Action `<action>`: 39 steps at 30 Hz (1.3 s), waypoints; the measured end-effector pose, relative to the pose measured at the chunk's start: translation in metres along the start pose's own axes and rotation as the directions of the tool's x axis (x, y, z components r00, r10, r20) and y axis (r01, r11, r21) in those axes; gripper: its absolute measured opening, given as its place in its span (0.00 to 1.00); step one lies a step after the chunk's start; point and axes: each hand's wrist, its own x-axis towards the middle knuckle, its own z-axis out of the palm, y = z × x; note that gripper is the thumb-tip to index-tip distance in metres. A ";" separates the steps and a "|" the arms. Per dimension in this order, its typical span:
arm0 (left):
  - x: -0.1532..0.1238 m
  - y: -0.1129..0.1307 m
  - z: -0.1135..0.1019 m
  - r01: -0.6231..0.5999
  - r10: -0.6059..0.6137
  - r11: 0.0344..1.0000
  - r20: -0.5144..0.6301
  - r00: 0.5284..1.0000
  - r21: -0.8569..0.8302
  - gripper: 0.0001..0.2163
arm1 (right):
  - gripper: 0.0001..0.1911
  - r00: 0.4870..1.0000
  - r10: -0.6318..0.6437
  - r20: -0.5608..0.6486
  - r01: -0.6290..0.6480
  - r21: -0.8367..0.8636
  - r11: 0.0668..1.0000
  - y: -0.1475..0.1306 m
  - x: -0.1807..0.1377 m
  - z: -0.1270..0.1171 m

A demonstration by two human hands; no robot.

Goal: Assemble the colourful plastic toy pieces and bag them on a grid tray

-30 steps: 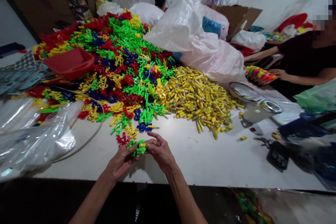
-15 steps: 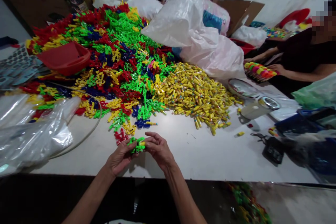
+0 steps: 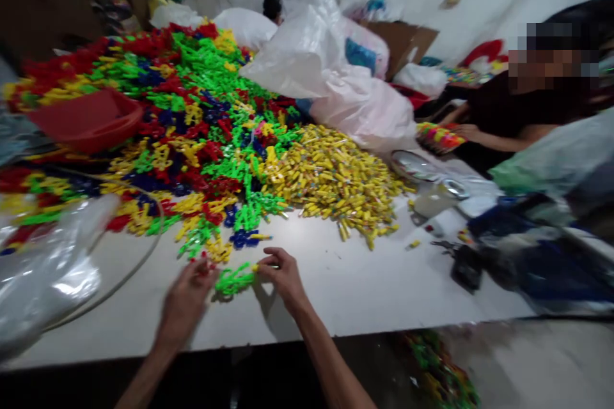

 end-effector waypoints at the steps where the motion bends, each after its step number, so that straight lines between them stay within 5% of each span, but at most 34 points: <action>1: 0.006 -0.002 -0.009 0.009 0.023 0.978 -0.146 0.989 0.211 0.21 | 0.19 0.997 -0.077 -0.015 0.075 -0.120 0.990 0.000 0.007 -0.003; 4: 0.027 -0.008 -0.024 0.055 0.014 0.823 -0.117 0.993 0.566 0.24 | 0.15 0.959 -0.282 -0.026 0.234 -0.491 0.839 -0.013 0.032 -0.022; 8: 0.037 -0.005 -0.016 0.005 0.010 0.790 -0.022 1.000 0.613 0.22 | 0.13 0.949 -0.295 -0.109 0.155 -0.656 0.739 -0.038 0.053 -0.053; 10: 0.038 -0.003 -0.011 0.016 0.001 0.810 -0.029 1.000 0.586 0.19 | 0.12 0.967 -0.244 0.070 0.217 -0.725 0.654 -0.040 0.048 -0.056; 13: 0.040 -0.006 -0.011 0.025 -0.007 0.836 -0.034 0.999 0.548 0.15 | 0.10 0.911 -0.191 0.365 0.411 -0.816 0.406 -0.028 0.028 -0.046; 16: 0.036 -0.011 -0.011 -0.048 0.119 0.818 -0.086 0.989 0.573 0.15 | 0.08 0.910 -0.231 0.344 0.398 -0.882 0.254 -0.017 0.011 -0.032; 19: 0.026 -0.009 -0.002 -0.201 0.412 0.700 -0.158 0.897 0.686 0.21 | 0.06 0.934 -0.235 0.269 0.344 -0.856 0.386 -0.012 0.010 -0.023; 21: 0.017 -0.003 0.009 -0.321 0.547 0.596 -0.079 0.834 0.736 0.21 | 0.06 0.950 -0.186 0.251 0.312 -0.771 0.555 -0.011 0.014 -0.020; 24: 0.010 0.005 0.026 -0.451 0.545 0.535 0.116 0.831 0.714 0.14 | 0.10 0.969 -0.095 0.230 0.217 -0.600 0.770 -0.009 0.019 -0.015; 27: 0.009 0.006 0.036 -0.472 0.476 0.663 0.158 0.865 0.581 0.08 | 0.11 0.973 -0.010 0.231 0.093 -0.354 0.931 -0.009 0.020 -0.012; 29: 0.010 0.005 0.037 -0.403 0.361 0.847 0.181 0.915 0.347 0.06 | 0.12 0.963 0.042 0.268 0.011 -0.195 0.981 -0.010 0.018 -0.012; 31: 0.009 0.005 0.034 -0.186 0.167 0.982 0.288 0.943 0.038 0.06 | 0.14 0.949 0.076 0.307 -0.052 -0.084 0.995 -0.012 0.014 -0.013; 34: 0.005 0.010 0.024 0.125 0.041 0.948 0.499 0.865 -0.294 0.11 | 0.14 0.919 0.112 0.378 -0.142 0.053 0.988 -0.016 0.009 -0.015; 39: -0.003 0.020 0.007 0.246 0.141 0.843 0.637 0.758 -0.479 0.14 | 0.13 0.886 0.119 0.449 -0.223 0.187 0.957 -0.020 -0.001 -0.017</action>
